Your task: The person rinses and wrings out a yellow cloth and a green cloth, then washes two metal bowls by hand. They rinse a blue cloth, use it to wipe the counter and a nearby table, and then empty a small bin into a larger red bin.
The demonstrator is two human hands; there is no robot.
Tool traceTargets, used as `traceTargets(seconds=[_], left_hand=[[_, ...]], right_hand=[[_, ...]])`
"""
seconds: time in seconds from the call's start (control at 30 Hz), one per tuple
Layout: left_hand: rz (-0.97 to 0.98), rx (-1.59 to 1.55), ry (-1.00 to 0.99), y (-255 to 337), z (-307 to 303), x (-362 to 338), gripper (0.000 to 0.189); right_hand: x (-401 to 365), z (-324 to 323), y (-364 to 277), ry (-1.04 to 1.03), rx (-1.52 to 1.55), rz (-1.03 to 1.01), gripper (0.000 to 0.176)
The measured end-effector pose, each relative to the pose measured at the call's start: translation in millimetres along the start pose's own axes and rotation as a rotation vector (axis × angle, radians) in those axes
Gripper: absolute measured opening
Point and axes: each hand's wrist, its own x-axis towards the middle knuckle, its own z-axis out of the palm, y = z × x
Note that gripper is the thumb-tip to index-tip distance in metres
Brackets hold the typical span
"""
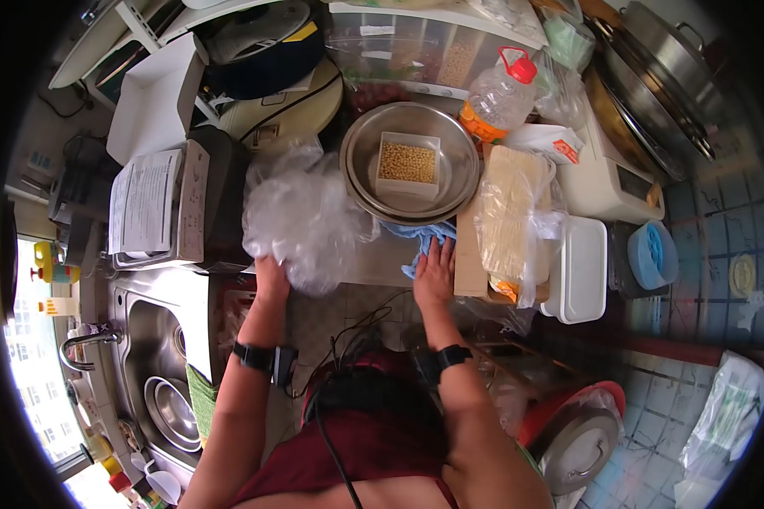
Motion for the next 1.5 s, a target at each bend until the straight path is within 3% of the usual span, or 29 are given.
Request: traceTargets(seconds=[0.07,0.17,0.2,0.3,0.33,0.37,0.43,0.53,0.63,0.73,0.77,0.83,0.93,1.03,1.07,1.17,1.23,1.3,1.5], left_hand=[[0.179,0.285,0.044,-34.4,3.8,35.8,0.033],[0.445,0.947,-0.052,-73.3,6.2,98.7,0.035],[0.530,1.204,-0.107,-74.0,12.3,108.1,0.035],[0.855,1.114,0.066,-79.2,31.7,125.4,0.034],[0.586,1.573,-0.013,-69.0,29.5,121.8,0.035],[0.342,1.503,0.113,-62.8,31.6,116.2,0.038],[-0.135,1.328,0.348,5.2,56.0,81.4,0.047],[-0.243,0.990,0.100,17.7,51.5,73.7,0.043],[-0.338,0.630,-0.109,32.5,33.5,68.0,0.041],[-0.128,-0.034,-0.141,19.3,26.3,48.9,0.042],[-0.163,-0.239,-0.134,18.0,24.4,45.4,0.045],[-0.188,-0.343,-0.115,21.4,21.8,33.4,0.055],[-0.074,0.355,-0.071,14.7,1.8,30.3,0.069],[0.066,0.813,0.019,-12.3,-27.0,31.2,0.076],[0.140,0.818,0.024,-28.8,-40.2,32.5,0.074],[0.024,0.678,-0.054,-9.3,-41.1,2.2,0.074],[-0.077,0.548,-0.072,3.2,-45.1,-18.1,0.062],[-0.142,0.469,-0.116,11.7,-57.5,-37.2,0.051],[-0.221,0.310,-0.089,8.4,-112.9,-98.8,0.042]], right_hand=[[0.2,1.8,-18.8,0.002,-0.182,0.090,0.046],[1.8,-12.6,-38.2,-0.203,-0.224,0.041,0.046],[-2.8,-13.0,-33.1,-0.189,-0.216,-0.127,0.045],[8.1,-16.0,-11.7,-0.221,-0.153,-0.257,0.045],[14.4,-10.9,-8.0,-0.156,-0.052,-0.164,0.046],[19.6,-2.4,-8.3,-0.093,0.051,-0.072,0.047],[23.7,7.4,-18.7,-0.095,-0.072,0.035,0.048],[22.2,-1.5,-27.6,-0.102,-0.140,0.047,0.047],[1.3,-2.9,-21.8,-0.135,-0.170,-0.104,0.047],[-23.8,-7.1,-30.8,-0.167,-0.111,-0.220,0.042],[-28.8,-8.3,-36.3,-0.185,-0.094,-0.256,0.041],[-38.1,-9.8,-49.7,-0.223,-0.072,-0.375,0.040],[-47.5,-4.0,-72.3,-0.284,-0.057,-0.586,0.040],[-41.4,16.7,-108.6,-0.316,-0.012,-0.804,0.038],[-38.1,20.3,-121.7,-0.314,-0.007,-0.869,0.038],[-28.2,44.8,-161.5,-0.383,0.000,-0.931,0.037],[-17.4,62.0,-186.1,-0.433,0.027,-0.897,0.038],[-4.7,62.3,-219.5,-0.652,-0.072,-0.707,0.040],[-19.0,84.0,-216.3,-0.467,-0.054,-0.751,0.039]])
